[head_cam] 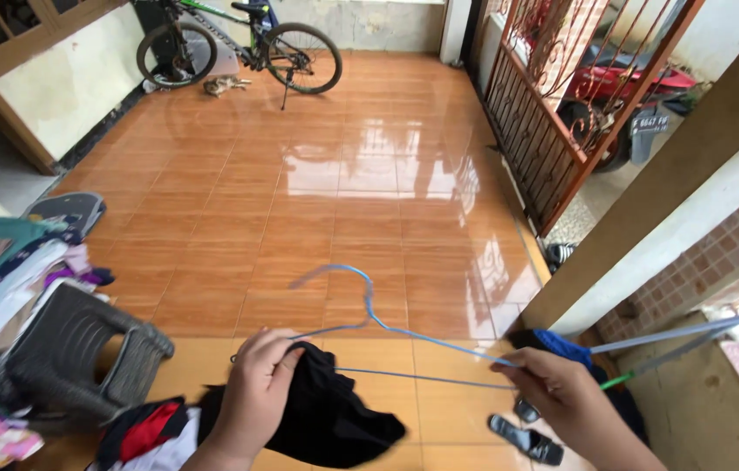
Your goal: Folding a green shirt and then placing a black shirt onto a clothes hanger
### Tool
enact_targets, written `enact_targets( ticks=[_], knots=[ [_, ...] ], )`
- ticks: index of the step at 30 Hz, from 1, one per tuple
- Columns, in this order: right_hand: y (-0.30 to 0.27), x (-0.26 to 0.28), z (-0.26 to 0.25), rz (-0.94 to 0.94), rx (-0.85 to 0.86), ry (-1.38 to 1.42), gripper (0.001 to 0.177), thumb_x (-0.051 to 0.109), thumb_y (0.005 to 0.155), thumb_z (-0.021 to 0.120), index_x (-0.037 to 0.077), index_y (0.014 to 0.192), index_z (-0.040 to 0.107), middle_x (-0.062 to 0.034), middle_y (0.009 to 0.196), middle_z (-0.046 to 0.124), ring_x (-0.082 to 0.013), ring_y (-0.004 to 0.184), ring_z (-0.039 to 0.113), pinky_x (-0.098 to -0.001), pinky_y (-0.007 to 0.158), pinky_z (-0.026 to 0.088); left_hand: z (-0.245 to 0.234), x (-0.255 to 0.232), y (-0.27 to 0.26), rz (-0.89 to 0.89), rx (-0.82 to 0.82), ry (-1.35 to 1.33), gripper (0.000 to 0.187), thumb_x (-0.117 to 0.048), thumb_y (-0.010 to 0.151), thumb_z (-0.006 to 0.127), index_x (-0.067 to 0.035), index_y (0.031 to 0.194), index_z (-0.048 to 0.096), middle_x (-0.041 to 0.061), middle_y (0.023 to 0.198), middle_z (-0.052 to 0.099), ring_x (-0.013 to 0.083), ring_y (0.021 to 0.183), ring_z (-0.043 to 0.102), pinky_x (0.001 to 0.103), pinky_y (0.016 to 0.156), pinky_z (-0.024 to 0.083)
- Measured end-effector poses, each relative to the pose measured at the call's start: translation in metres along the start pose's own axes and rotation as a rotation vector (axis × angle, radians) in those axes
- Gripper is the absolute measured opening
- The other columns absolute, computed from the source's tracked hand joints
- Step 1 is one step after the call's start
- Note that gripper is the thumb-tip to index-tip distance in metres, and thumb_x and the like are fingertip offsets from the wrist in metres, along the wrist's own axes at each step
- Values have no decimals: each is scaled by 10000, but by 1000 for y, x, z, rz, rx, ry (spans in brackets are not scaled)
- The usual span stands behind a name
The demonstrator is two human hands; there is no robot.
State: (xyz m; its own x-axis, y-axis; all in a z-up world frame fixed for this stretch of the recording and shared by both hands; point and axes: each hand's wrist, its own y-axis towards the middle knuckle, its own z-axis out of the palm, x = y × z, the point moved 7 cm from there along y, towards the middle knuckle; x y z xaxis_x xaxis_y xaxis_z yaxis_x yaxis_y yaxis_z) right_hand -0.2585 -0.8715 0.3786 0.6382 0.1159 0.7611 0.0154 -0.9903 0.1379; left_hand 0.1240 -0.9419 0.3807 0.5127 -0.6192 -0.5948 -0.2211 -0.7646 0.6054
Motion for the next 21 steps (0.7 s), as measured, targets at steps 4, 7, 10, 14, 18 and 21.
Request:
enact_targets(
  ticks=[4,7,10,14,18,21],
  knots=[
    [28,-40,-54,-81,-24,70,169,208,938,651,92,907,770,14,851,841,-72,778,740,-243,687,557,33,-3,45,-72,-51,-112,197,-136,963,596,-70,1006,777,52,998,773,220,974,728,332,924,531],
    [42,-48,-85,-96,11,231,248,191,977,624,37,838,760,-33,755,706,-125,660,605,-271,616,456,60,-2,69,-83,-88,-119,191,-127,965,601,-52,1017,768,72,1023,756,227,995,720,336,940,534],
    [52,-34,-106,-188,13,472,325,249,1015,587,53,759,627,-78,743,609,-187,672,534,-317,637,393,86,-5,87,-91,-98,-135,210,-153,975,595,-47,1028,768,70,1028,754,220,1003,720,332,949,530],
    [53,-24,-125,-340,-20,599,466,383,1065,512,86,721,609,-91,792,622,-286,907,569,-399,857,405,126,0,101,-223,-21,-199,239,-189,982,587,-64,1017,788,22,1043,748,170,1038,708,293,959,515],
    [43,-74,-137,-209,-22,915,443,372,1050,568,29,771,600,-253,923,668,-335,978,615,-396,859,376,169,-4,132,-170,88,-229,242,-216,989,578,-57,955,756,30,978,742,182,954,713,297,905,525],
    [34,-102,-164,-221,-194,975,379,325,1053,565,-9,890,642,-40,575,419,-304,711,530,-381,693,355,215,-8,163,-94,131,-202,257,-238,983,580,-81,1057,770,68,1149,743,226,1125,693,334,1008,505]
  ],
)
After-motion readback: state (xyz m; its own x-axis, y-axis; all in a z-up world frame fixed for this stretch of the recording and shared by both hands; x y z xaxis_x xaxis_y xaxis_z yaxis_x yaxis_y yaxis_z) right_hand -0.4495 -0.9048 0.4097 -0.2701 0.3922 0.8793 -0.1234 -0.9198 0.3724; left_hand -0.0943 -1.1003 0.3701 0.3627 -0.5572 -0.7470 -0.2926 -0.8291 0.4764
